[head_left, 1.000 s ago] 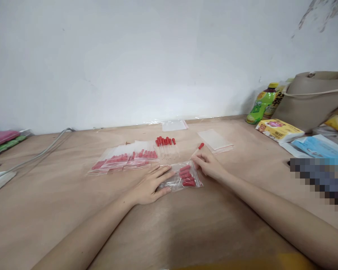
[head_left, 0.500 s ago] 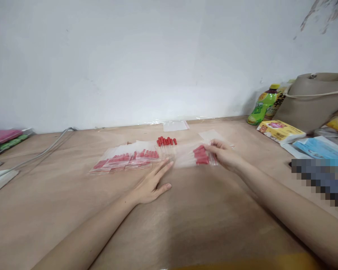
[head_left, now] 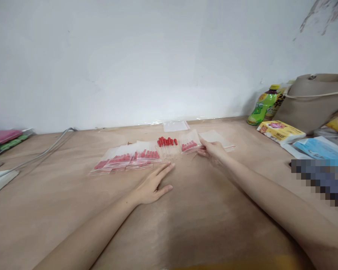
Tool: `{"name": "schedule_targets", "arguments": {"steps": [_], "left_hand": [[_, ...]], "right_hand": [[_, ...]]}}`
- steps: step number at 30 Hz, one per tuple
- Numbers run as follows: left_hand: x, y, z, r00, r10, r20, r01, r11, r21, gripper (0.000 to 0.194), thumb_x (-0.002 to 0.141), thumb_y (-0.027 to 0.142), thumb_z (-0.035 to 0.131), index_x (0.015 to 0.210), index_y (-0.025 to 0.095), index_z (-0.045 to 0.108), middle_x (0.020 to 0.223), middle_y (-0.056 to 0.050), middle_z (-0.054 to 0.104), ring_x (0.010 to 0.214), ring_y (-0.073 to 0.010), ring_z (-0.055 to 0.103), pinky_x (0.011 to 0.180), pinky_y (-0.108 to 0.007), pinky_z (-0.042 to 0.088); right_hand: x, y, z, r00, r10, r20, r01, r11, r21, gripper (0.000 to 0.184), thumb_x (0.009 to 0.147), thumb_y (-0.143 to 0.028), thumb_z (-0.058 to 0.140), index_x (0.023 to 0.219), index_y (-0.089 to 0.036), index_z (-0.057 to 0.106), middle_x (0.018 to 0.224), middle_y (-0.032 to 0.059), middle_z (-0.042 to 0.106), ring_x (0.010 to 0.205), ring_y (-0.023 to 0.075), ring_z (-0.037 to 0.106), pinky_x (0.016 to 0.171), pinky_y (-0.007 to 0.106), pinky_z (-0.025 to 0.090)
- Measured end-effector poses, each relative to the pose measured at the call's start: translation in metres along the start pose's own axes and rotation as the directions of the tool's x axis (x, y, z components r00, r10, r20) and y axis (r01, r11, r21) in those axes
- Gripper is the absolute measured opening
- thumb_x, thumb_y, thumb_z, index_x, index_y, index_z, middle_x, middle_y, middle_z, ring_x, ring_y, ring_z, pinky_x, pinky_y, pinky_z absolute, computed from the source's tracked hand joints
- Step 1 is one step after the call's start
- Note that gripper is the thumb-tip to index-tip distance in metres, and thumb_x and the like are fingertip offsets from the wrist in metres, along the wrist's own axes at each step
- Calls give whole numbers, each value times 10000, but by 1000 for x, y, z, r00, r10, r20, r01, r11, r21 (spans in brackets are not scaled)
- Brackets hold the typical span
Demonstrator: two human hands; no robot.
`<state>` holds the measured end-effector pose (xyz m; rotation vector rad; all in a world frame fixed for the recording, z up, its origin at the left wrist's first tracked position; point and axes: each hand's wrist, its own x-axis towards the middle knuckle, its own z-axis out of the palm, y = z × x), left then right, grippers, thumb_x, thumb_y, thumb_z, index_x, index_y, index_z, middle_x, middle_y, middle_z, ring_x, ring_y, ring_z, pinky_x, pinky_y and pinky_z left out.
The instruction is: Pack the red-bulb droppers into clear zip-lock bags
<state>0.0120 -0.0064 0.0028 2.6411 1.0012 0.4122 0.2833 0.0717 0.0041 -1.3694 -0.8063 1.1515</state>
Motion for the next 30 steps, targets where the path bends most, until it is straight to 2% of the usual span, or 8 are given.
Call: {"name": "schedule_targets", "arguments": {"steps": [2,5,9,15,21,25,28,30], "left_hand": [[0,-1,0,1000,-2,8,1,1000,1,614,893,403,434,1415,269,139,1468,-49,203,1313,-237,269,1059,-407,291],[0,-1,1,1000,2,10,-2,1000,6,607,896,401,430,1414,267,144,1464,-52,215,1309,-238,276,1059,-411,288],[0,-1,1,1000,-4,13,4,1000,9,589,900,412,418,1411,269,162,1451,-53,249,1304,-246,284,1052,-418,295],[0,-1,1,1000,3,23,-3,1000,4,564,904,406,415,1405,275,191,1452,-48,248,1306,-240,282,1058,-413,289],[0,-1,1,1000,11,24,-11,1000,9,554,902,395,421,1399,274,207,1443,-53,266,1299,-237,296,1051,-416,301],[0,0,2,996,20,-81,-18,999,31,604,893,392,442,1411,253,163,1470,-71,181,1331,-259,217,1067,-432,273],[-1,0,2,961,32,-274,-15,998,64,622,896,352,440,1418,236,123,1478,-84,141,1349,-271,150,1080,-461,234],[-1,-1,2,915,58,-399,-30,997,75,591,906,303,411,1416,236,121,1467,-87,177,1345,-267,167,1076,-479,233]], "right_hand": [[6,-3,-21,995,-95,-26,82,947,-311,328,736,-452,578,582,-168,524,572,76,575,604,195,607,590,330,530],[19,-7,-52,915,-395,-87,177,585,-791,308,748,-437,525,679,-148,607,783,128,626,804,254,603,713,369,477],[40,-7,-79,848,-483,-217,-98,259,-961,541,665,-501,588,1025,-98,594,1104,218,540,1033,338,500,801,434,411],[59,0,-95,910,-265,-320,-210,371,-904,463,595,-571,631,832,-173,642,885,139,621,920,316,553,795,468,386],[54,-1,-91,808,-497,-316,-24,508,-861,204,662,-380,596,709,-183,580,776,92,612,818,267,560,762,448,400],[22,-7,-62,451,-891,58,594,251,-765,81,754,-260,498,750,-191,538,848,77,629,845,208,576,793,371,422],[-19,-1,-26,164,-865,474,840,-129,-527,99,775,-166,483,697,-212,524,840,48,643,843,176,580,820,359,415],[-47,9,-5,80,-752,655,909,-215,-358,163,815,-125,423,729,-208,534,868,44,646,907,163,569,879,366,390]]}}
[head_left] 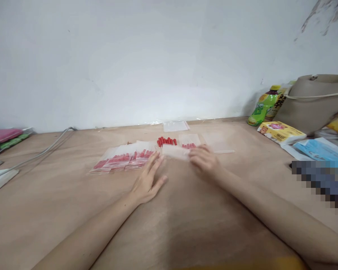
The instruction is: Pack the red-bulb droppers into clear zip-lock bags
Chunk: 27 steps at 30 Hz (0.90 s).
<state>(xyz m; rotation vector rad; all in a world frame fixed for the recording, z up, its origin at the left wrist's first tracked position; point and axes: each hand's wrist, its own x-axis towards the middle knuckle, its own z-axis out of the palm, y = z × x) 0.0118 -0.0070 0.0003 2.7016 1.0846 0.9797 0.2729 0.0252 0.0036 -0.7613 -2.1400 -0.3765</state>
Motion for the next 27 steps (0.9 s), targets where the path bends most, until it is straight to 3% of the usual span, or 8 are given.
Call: {"name": "schedule_targets", "arguments": {"steps": [3,7,10,12,14,17,23,27], "left_hand": [[0,0,-1,983,58,-173,-55,998,19,555,894,242,423,1399,244,194,1447,-88,230,1332,-274,210,1069,-510,228],[-2,-2,-2,973,208,-103,-206,978,30,472,864,193,487,1320,243,378,1404,-79,331,1315,-271,259,1060,-498,261],[-4,-4,2,951,278,137,-282,959,6,347,885,212,466,1228,256,500,1381,-59,383,1310,-251,281,1059,-475,275],[-4,-5,4,944,214,249,-221,975,-3,351,898,259,454,1247,253,487,1404,-64,349,1312,-246,278,1055,-464,287],[-4,-6,4,931,135,338,-135,991,-25,386,908,299,438,1291,252,441,1413,-67,336,1307,-236,291,1044,-445,312],[-1,-4,1,890,111,443,-101,994,-46,372,925,329,405,1295,300,433,1422,-34,322,1318,-237,268,1058,-455,278],[4,1,-8,798,145,585,-145,988,-46,406,915,427,402,1316,380,367,1485,8,102,1356,-289,89,1076,-522,153],[4,0,-9,798,148,584,-142,988,-55,404,911,439,404,1311,408,357,1487,30,77,1359,-285,72,1074,-532,143]], "right_hand": [[1,-35,5,936,-184,301,116,966,231,202,851,-127,368,789,-194,549,860,47,641,845,136,572,865,328,409],[3,-30,-6,873,-33,486,-216,868,447,233,807,-342,538,975,-181,552,914,52,633,839,149,576,761,280,456],[3,8,-11,867,257,427,-423,833,356,208,837,-326,476,916,-183,605,892,53,636,835,162,578,769,296,451],[-1,39,-10,800,530,281,-571,817,85,223,824,-276,460,894,-163,639,863,84,626,819,195,566,761,332,442],[-7,66,-8,737,632,240,-613,774,-156,264,801,-243,474,980,-158,649,975,119,599,937,244,528,842,382,403],[-18,90,-6,696,625,354,-561,780,-276,268,776,-282,524,1005,-222,649,1082,97,565,1002,263,485,874,405,373],[-32,100,-7,671,624,401,-619,769,-160,166,762,-310,551,878,-222,631,885,47,623,882,206,517,800,346,401],[-37,104,-8,732,534,424,-585,811,-12,249,756,-326,554,966,-218,633,904,40,619,866,189,526,816,358,397]]}}
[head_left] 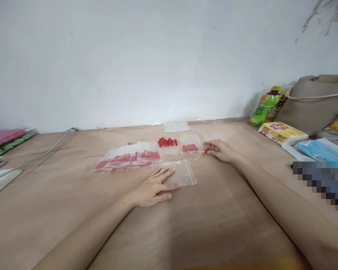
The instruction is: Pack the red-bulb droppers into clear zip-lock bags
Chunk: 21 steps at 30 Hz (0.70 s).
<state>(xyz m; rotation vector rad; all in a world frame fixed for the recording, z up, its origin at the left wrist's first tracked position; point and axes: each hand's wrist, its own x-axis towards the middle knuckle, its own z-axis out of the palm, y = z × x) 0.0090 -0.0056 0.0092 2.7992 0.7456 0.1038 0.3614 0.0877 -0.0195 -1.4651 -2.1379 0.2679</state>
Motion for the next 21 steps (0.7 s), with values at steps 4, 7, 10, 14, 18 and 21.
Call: {"name": "schedule_targets", "arguments": {"steps": [4,7,10,14,18,21], "left_hand": [[0,0,2,1000,-12,-16,12,1000,-5,402,902,445,421,1300,416,372,1486,34,98,1356,-291,92,1070,-540,153],[0,0,2,1000,-10,-25,10,1000,-5,406,900,443,426,1302,414,372,1485,31,112,1356,-291,94,1071,-537,155],[-1,1,1,1000,-13,-26,13,1000,2,404,902,448,418,1302,411,373,1485,27,117,1356,-290,100,1073,-530,155],[0,2,1,999,-23,-22,23,1000,4,403,900,457,416,1298,411,381,1486,31,114,1355,-289,109,1073,-526,162],[-1,1,1,999,-35,-9,35,999,11,408,902,462,407,1305,406,372,1487,22,110,1356,-288,105,1072,-530,157],[-1,1,1,999,-29,-13,29,1000,8,413,901,457,415,1308,405,367,1487,21,109,1356,-291,100,1071,-532,158]], "right_hand": [[-2,0,-7,998,-43,37,36,983,180,240,725,-400,587,831,-197,658,883,42,621,822,177,529,776,337,412],[-10,-2,-18,990,140,14,-126,842,525,353,676,-505,619,827,-186,611,855,37,643,666,130,528,630,277,426],[-22,-8,-25,902,400,-160,-114,580,806,383,648,-554,628,769,-201,544,761,15,636,550,94,498,535,246,407],[-36,-28,-13,725,618,-305,17,427,904,412,604,-552,673,744,-215,482,666,-25,593,499,76,500,484,217,404],[-42,-59,13,758,615,-218,-50,388,920,435,609,-569,661,756,-216,452,647,-33,582,510,85,531,504,223,429],[-44,-75,26,806,563,-185,-68,397,915,412,645,-563,634,774,-219,448,638,-39,576,525,91,541,529,231,439]]}}
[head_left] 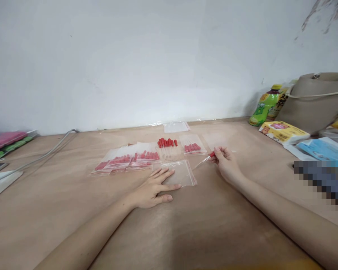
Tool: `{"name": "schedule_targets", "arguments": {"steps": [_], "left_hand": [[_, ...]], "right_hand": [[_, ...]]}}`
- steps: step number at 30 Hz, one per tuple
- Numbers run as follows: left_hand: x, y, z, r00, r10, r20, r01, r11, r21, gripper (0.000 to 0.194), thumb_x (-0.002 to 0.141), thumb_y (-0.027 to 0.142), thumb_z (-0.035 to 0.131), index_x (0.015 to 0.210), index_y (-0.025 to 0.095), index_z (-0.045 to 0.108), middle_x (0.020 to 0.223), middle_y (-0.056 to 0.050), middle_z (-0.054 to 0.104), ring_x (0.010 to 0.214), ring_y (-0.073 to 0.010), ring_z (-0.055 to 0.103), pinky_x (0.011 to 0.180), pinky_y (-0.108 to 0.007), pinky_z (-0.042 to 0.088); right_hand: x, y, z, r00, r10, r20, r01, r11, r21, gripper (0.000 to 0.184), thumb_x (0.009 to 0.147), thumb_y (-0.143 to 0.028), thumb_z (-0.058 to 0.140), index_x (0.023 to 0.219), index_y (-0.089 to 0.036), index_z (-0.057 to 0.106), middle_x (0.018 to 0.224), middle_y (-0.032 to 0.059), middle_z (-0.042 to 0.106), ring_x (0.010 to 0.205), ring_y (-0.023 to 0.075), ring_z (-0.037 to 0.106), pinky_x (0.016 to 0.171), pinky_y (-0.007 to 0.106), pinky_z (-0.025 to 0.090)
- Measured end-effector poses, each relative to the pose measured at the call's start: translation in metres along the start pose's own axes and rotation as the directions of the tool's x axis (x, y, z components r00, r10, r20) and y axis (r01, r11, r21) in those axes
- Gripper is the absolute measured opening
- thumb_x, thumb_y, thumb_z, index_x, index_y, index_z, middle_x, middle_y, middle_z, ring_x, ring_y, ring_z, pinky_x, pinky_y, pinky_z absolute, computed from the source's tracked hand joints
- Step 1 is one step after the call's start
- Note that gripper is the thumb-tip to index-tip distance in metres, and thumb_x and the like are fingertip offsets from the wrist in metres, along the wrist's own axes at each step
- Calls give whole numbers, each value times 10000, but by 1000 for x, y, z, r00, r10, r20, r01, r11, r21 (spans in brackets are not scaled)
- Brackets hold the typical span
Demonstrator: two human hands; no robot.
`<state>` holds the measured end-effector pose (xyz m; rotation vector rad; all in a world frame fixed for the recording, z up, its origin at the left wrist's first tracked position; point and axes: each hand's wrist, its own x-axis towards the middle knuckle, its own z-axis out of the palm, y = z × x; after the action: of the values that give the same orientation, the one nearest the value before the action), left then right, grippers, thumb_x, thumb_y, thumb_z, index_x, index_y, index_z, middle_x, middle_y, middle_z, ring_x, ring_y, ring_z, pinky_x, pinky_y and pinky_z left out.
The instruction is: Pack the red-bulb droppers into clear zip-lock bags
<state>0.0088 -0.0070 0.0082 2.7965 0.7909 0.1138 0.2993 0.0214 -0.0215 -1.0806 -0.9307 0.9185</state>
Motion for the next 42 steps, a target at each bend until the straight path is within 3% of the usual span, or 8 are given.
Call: {"name": "schedule_targets", "arguments": {"steps": [9,19,24,27,30,33,38,42], "left_hand": [[0,0,1,999,15,-46,-16,1000,-27,408,888,445,451,1290,409,395,1480,28,142,1350,-296,132,1067,-538,172],[1,2,-2,1000,8,-27,-8,1000,-21,421,893,440,445,1306,404,370,1483,33,121,1354,-293,111,1069,-534,171],[1,2,-2,999,9,-33,-10,999,-33,441,893,439,447,1320,402,345,1480,28,141,1351,-291,129,1069,-529,175],[1,2,-2,1000,7,-17,-7,1000,-11,436,896,453,429,1321,408,340,1484,28,117,1353,-294,117,1070,-535,159],[2,2,-2,1000,10,-12,-10,1000,1,440,901,461,411,1329,412,321,1488,28,101,1355,-292,109,1073,-530,154],[2,2,-2,1000,7,-9,-7,1000,5,439,904,461,402,1332,411,317,1487,30,103,1355,-291,107,1074,-524,158],[1,1,-2,1000,9,-13,-9,1000,0,474,898,483,398,1350,406,279,1485,30,109,1356,-290,98,1075,-523,152],[1,0,0,994,-61,-88,56,997,-58,529,936,432,326,1413,298,143,1454,-19,245,1341,-242,201,1082,-464,208]], "right_hand": [[-2,-1,-5,999,-40,0,40,998,-52,363,696,-541,600,787,-223,450,644,-35,572,542,94,536,539,233,441],[-14,1,5,988,148,48,-152,983,99,406,625,-534,678,771,-227,455,677,-20,606,566,119,589,545,268,502],[-21,-2,8,958,219,186,-242,964,111,377,642,-460,699,802,-226,450,754,-8,646,670,144,638,662,323,537],[-24,-4,8,910,242,337,-266,964,26,359,639,-433,708,793,-206,475,784,10,664,706,137,641,700,316,527],[-23,-6,7,834,273,480,-247,962,-117,363,595,-407,738,764,-189,503,708,-5,657,639,114,617,641,282,509],[-19,-9,7,783,307,541,-190,946,-262,353,552,-379,760,727,-170,536,580,-38,604,531,84,552,527,230,452],[-13,-14,10,802,252,541,-12,913,-407,272,571,-336,736,713,-153,594,516,-59,518,479,60,452,448,195,345],[-8,-15,9,796,220,564,56,901,-430,230,583,-312,716,683,-150,588,519,-63,490,478,53,425,450,191,321]]}}
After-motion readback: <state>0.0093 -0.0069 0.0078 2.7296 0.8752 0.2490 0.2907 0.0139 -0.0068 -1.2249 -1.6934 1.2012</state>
